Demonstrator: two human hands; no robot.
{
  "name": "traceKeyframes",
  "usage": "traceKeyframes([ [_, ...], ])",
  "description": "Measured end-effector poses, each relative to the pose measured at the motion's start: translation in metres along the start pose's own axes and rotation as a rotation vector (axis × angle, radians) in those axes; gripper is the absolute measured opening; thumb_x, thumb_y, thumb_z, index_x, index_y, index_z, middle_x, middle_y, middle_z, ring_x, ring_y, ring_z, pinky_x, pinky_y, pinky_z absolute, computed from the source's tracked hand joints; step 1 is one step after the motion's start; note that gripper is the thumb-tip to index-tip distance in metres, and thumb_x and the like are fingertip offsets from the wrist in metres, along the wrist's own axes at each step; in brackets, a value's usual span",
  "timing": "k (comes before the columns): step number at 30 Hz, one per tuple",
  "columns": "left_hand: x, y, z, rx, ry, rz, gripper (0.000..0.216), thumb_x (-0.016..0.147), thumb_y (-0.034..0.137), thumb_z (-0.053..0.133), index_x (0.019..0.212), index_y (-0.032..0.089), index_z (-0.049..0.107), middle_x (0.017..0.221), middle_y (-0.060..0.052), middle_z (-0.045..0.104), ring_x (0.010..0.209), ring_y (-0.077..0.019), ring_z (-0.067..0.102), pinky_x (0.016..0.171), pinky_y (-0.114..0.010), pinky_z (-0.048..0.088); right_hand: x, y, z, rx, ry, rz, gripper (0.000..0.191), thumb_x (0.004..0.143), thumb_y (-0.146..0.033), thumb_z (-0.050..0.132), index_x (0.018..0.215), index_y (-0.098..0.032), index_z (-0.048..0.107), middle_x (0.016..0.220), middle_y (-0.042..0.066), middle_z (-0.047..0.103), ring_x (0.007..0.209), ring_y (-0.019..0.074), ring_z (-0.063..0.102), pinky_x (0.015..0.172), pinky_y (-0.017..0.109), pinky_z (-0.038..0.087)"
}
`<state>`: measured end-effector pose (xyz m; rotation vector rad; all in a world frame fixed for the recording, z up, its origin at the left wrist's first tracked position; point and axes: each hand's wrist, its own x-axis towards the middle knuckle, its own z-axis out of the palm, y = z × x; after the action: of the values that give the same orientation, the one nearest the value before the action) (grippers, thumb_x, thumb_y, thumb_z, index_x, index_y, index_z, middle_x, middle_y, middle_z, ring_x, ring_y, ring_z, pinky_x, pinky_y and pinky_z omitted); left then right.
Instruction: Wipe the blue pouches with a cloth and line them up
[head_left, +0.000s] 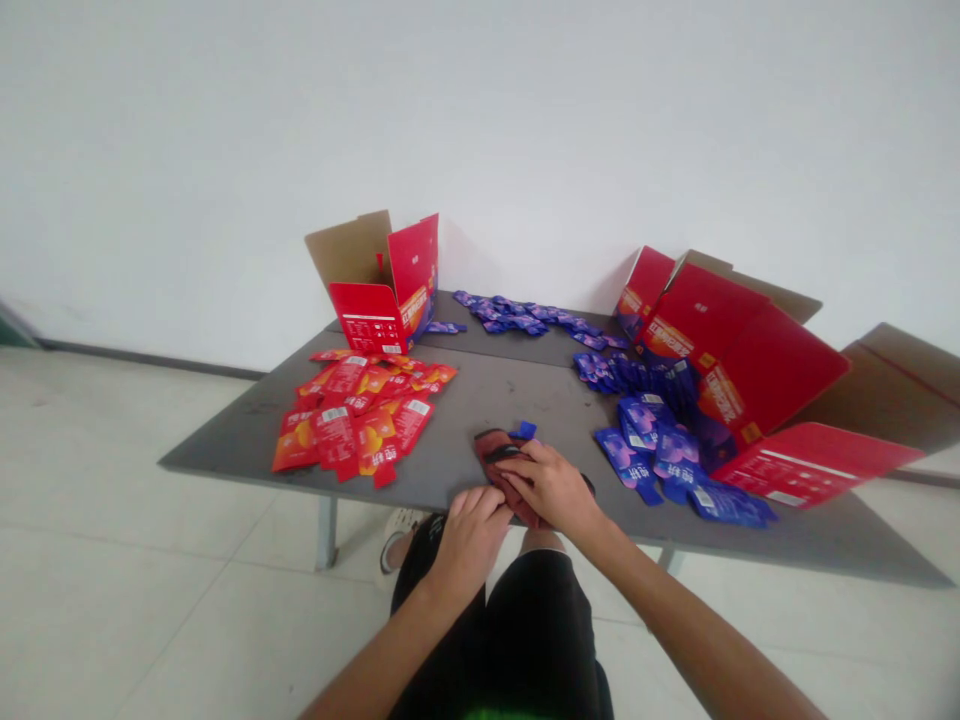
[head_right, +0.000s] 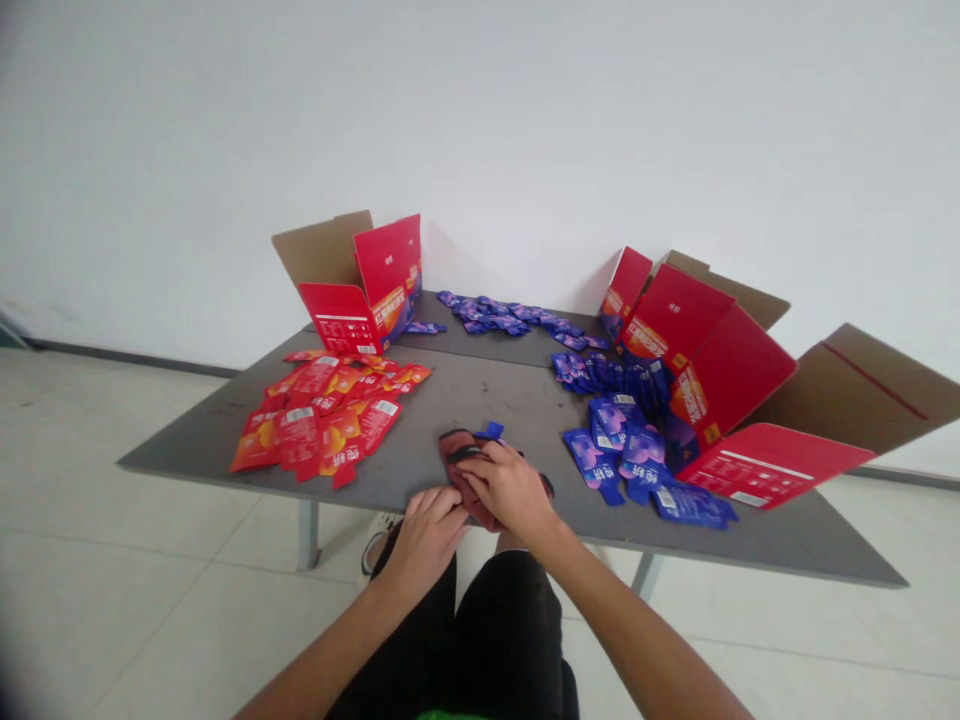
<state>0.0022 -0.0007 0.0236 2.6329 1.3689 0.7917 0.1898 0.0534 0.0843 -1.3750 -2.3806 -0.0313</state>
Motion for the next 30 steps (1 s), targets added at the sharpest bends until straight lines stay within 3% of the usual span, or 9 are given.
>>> traceKeyframes([
  [4,-0.001,-0.001,0.002,-0.04,0.028,0.023,0.045,0.097,0.016,0.068,0.14,0.027,0.06,0.123,-0.004,0.069,0.121,-0.023,0.058,0.101,-0.042,0.045,0.026,0.032,0.004,-0.081,-0.017,0.135,0.026,0.103,-0.034,0.059,0.122,-0.035,0.076,0.108,0.005,0.071,0.102,0.0202,0.067,0.092,0.031,0.053],
  [7,-0.001,-0.002,0.003,-0.043,0.006,0.015,0.045,0.098,0.016,0.067,0.141,0.028,0.06,0.126,-0.004,0.069,0.123,-0.0228,0.058,0.102,-0.042,0.046,0.046,0.048,-0.008,-0.12,0.002,0.177,0.026,0.103,-0.036,0.059,0.119,-0.032,0.078,0.103,0.007,0.07,0.1,0.0228,0.066,0.089,0.033,0.052],
  [10,-0.001,-0.002,0.002,-0.028,-0.003,0.012,0.044,0.099,0.016,0.065,0.141,0.029,0.06,0.123,-0.005,0.069,0.121,-0.0228,0.059,0.1,-0.042,0.047,0.036,0.03,-0.015,-0.085,0.045,0.122,0.029,0.104,-0.039,0.055,0.124,-0.033,0.075,0.11,0.007,0.07,0.105,0.023,0.064,0.094,0.033,0.051],
  [14,-0.001,-0.001,0.001,-0.004,-0.022,0.006,0.032,0.099,0.018,0.064,0.129,0.027,0.068,0.111,-0.004,0.069,0.108,-0.0237,0.061,0.094,-0.043,0.05,0.007,0.001,-0.002,0.01,-0.029,0.004,0.027,0.104,-0.04,0.056,0.123,-0.038,0.075,0.113,0.004,0.07,0.104,0.0209,0.064,0.091,0.031,0.051],
  [18,-0.001,-0.002,0.002,-0.032,0.01,0.024,0.043,0.099,0.015,0.064,0.14,0.028,0.061,0.122,-0.005,0.069,0.12,-0.0238,0.059,0.099,-0.043,0.048,0.026,0.021,0.009,-0.053,-0.056,0.121,0.026,0.103,-0.038,0.059,0.123,-0.038,0.075,0.109,0.004,0.071,0.102,0.0204,0.066,0.089,0.03,0.051],
  [21,-0.001,-0.003,0.004,-0.047,0.018,0.021,0.045,0.099,0.014,0.064,0.142,0.028,0.06,0.125,-0.005,0.069,0.122,-0.0236,0.059,0.101,-0.043,0.048,0.055,0.043,0.001,-0.125,-0.06,0.187,0.026,0.102,-0.037,0.059,0.121,-0.034,0.077,0.105,0.006,0.071,0.1,0.0218,0.066,0.087,0.031,0.051],
  [23,-0.001,-0.003,0.004,-0.05,0.023,0.013,0.045,0.099,0.015,0.063,0.141,0.029,0.06,0.124,-0.005,0.07,0.12,-0.0236,0.06,0.1,-0.043,0.048,0.061,0.044,-0.009,-0.134,-0.028,0.187,0.026,0.103,-0.037,0.058,0.121,-0.033,0.077,0.106,0.007,0.07,0.102,0.0229,0.066,0.088,0.032,0.05],
  [26,-0.001,-0.002,0.003,-0.044,0.022,0.024,0.043,0.099,0.015,0.063,0.14,0.028,0.061,0.122,-0.005,0.069,0.118,-0.0238,0.061,0.099,-0.043,0.049,0.043,0.023,-0.016,-0.106,0.042,0.124,0.028,0.104,-0.039,0.055,0.123,-0.034,0.076,0.107,0.006,0.07,0.102,0.0226,0.065,0.089,0.033,0.05],
  [30,0.001,-0.001,0.0,-0.018,-0.014,0.012,0.026,0.099,0.017,0.064,0.123,0.025,0.07,0.111,-0.005,0.069,0.107,-0.0242,0.062,0.092,-0.043,0.05,0.008,-0.001,-0.004,-0.008,-0.028,0.028,0.026,0.103,-0.038,0.057,0.121,-0.037,0.076,0.11,0.004,0.071,0.1,0.0208,0.065,0.088,0.031,0.052],
])
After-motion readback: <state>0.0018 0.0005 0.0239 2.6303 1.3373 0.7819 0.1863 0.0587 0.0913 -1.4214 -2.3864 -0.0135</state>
